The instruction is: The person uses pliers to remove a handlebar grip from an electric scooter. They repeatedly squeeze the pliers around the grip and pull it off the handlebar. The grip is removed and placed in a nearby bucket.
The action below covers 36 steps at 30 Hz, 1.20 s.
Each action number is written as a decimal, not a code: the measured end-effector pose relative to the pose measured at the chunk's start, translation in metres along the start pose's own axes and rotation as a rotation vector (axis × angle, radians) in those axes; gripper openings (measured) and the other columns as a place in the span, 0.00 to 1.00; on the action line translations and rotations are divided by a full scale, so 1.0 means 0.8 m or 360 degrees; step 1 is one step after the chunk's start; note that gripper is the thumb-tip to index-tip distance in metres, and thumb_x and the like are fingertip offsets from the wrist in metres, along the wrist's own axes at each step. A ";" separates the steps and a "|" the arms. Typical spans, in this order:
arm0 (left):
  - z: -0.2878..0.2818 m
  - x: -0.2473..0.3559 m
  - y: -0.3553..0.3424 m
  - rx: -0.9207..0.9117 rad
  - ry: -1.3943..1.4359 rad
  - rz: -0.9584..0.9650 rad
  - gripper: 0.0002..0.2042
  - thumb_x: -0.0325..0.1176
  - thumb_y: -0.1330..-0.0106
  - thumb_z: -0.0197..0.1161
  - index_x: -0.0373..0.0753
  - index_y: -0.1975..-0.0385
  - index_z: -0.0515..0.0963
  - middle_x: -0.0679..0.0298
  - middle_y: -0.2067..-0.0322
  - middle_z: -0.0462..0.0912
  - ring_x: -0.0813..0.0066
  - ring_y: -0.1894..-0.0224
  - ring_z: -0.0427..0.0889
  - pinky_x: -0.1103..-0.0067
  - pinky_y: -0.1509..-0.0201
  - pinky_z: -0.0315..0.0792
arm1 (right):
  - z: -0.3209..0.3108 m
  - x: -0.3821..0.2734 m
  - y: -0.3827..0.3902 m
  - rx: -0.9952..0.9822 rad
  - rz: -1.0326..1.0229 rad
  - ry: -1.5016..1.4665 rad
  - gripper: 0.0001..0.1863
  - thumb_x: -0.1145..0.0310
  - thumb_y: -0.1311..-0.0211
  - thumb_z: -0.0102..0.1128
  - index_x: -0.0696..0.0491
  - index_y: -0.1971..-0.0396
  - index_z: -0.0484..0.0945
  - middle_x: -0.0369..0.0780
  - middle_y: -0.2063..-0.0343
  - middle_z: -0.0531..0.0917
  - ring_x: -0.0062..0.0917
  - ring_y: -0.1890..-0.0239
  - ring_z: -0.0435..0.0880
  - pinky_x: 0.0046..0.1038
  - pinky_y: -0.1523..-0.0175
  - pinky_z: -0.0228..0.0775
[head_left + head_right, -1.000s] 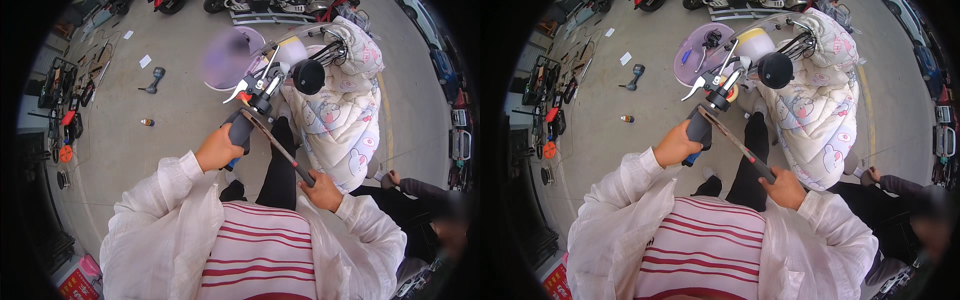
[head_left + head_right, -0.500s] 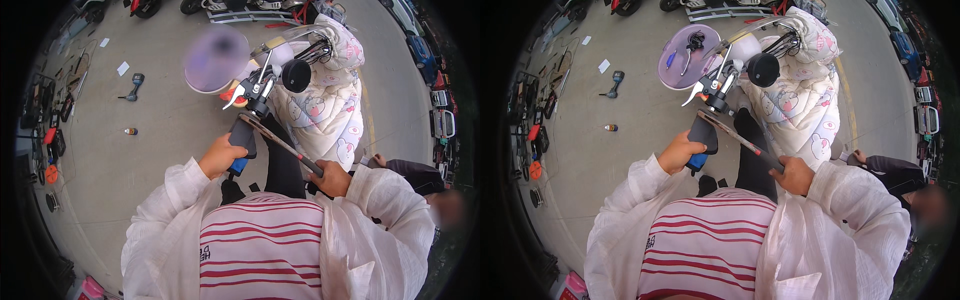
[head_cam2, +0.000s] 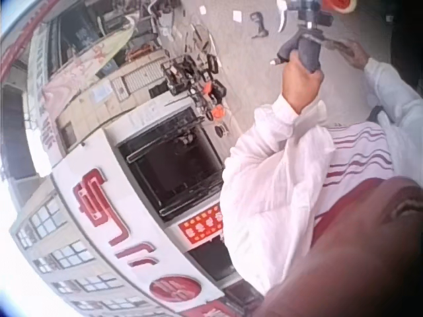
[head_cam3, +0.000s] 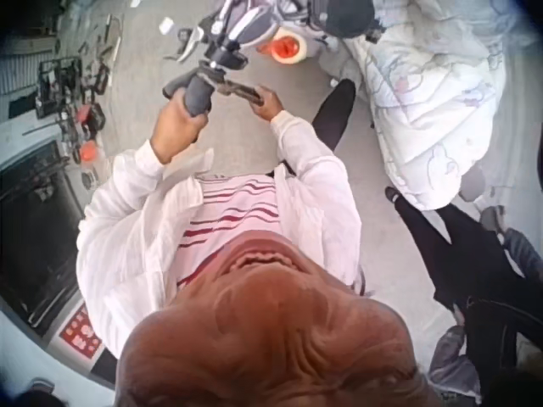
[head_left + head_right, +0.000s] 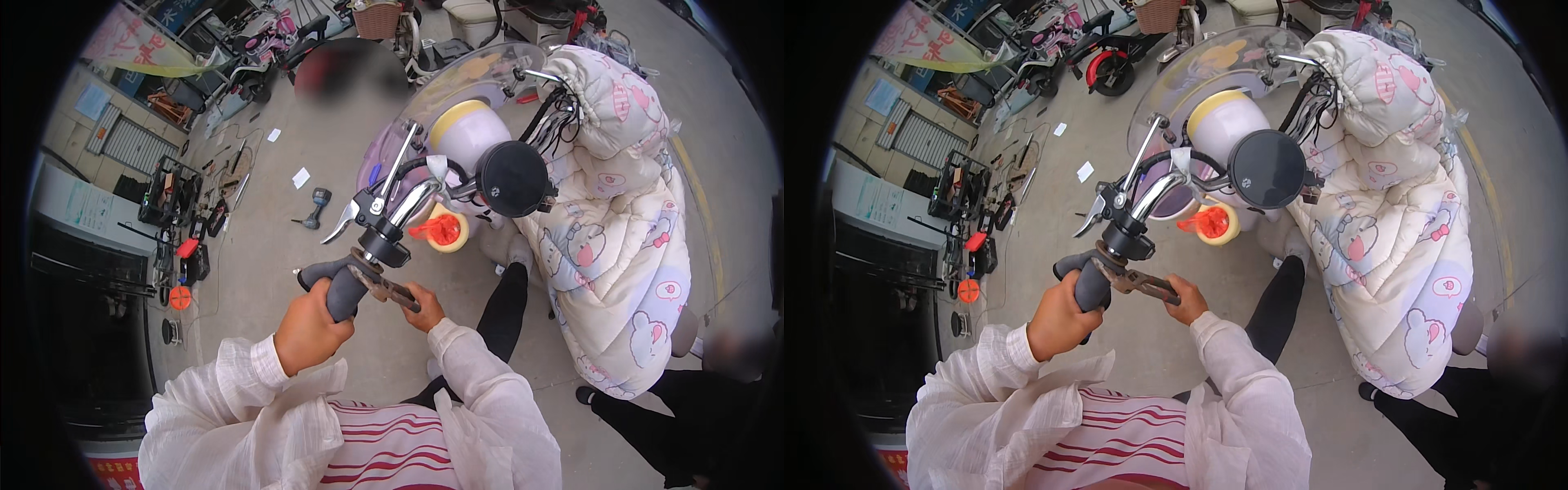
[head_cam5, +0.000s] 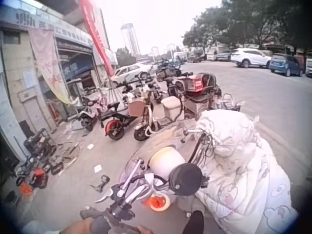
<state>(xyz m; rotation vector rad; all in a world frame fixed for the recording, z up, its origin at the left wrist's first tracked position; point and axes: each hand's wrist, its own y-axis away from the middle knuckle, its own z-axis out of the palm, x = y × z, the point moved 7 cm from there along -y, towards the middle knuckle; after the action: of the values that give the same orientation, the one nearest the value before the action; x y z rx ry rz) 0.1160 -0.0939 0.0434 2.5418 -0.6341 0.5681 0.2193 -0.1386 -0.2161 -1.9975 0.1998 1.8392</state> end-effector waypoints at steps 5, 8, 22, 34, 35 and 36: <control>0.021 -0.019 0.001 -0.0320 0.0463 0.0071 0.17 0.32 0.52 0.66 0.33 0.63 0.73 0.51 0.72 0.81 0.57 0.70 0.83 0.69 0.63 0.75 | -0.106 -0.097 0.122 -0.0314 0.0663 0.0439 0.07 0.67 0.39 0.60 0.54 0.67 0.74 0.48 0.77 0.77 0.44 0.74 0.79 0.35 0.67 0.70; 0.028 -0.018 0.002 -0.0344 0.0589 0.0138 0.21 0.35 0.54 0.68 0.32 0.61 0.74 0.52 0.68 0.82 0.59 0.65 0.83 0.70 0.60 0.75 | -0.170 -0.227 0.148 -0.0473 0.0904 0.0954 0.16 0.56 0.40 0.61 0.56 0.67 0.77 0.51 0.73 0.81 0.50 0.67 0.81 0.42 0.61 0.71; 0.024 -0.022 0.011 -0.0041 0.0566 0.0360 0.21 0.38 0.54 0.68 0.30 0.63 0.76 0.48 0.69 0.83 0.53 0.66 0.83 0.67 0.60 0.75 | -0.156 -0.192 0.148 -0.0296 0.0733 0.0935 0.19 0.53 0.40 0.60 0.57 0.68 0.78 0.49 0.76 0.80 0.41 0.70 0.79 0.38 0.61 0.68; 0.042 -0.022 0.000 -0.0057 0.0614 0.0405 0.20 0.36 0.50 0.67 0.30 0.60 0.75 0.53 0.70 0.83 0.61 0.69 0.83 0.71 0.62 0.74 | -0.154 -0.182 0.148 -0.0273 0.0694 0.0751 0.15 0.59 0.39 0.59 0.58 0.70 0.73 0.44 0.79 0.73 0.33 0.73 0.72 0.35 0.62 0.65; 0.040 -0.020 -0.001 -0.0051 0.0592 0.0396 0.19 0.36 0.50 0.67 0.30 0.60 0.75 0.53 0.70 0.82 0.63 0.69 0.82 0.72 0.63 0.74 | -0.156 -0.178 0.145 -0.0286 0.0660 0.0799 0.15 0.59 0.40 0.59 0.58 0.69 0.76 0.46 0.78 0.76 0.38 0.72 0.76 0.35 0.61 0.67; 0.042 -0.020 -0.002 -0.0069 0.0625 0.0382 0.20 0.36 0.51 0.67 0.30 0.61 0.75 0.52 0.70 0.82 0.60 0.69 0.82 0.70 0.62 0.74 | -0.157 -0.174 0.147 -0.0279 0.0659 0.0801 0.15 0.59 0.40 0.59 0.58 0.69 0.75 0.46 0.78 0.76 0.38 0.73 0.75 0.36 0.61 0.66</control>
<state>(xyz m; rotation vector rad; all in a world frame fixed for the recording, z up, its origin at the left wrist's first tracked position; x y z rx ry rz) 0.1129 -0.1044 0.0079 2.2348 -0.7949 1.0896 0.2742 -0.3178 -0.0986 -2.6798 0.6609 1.5716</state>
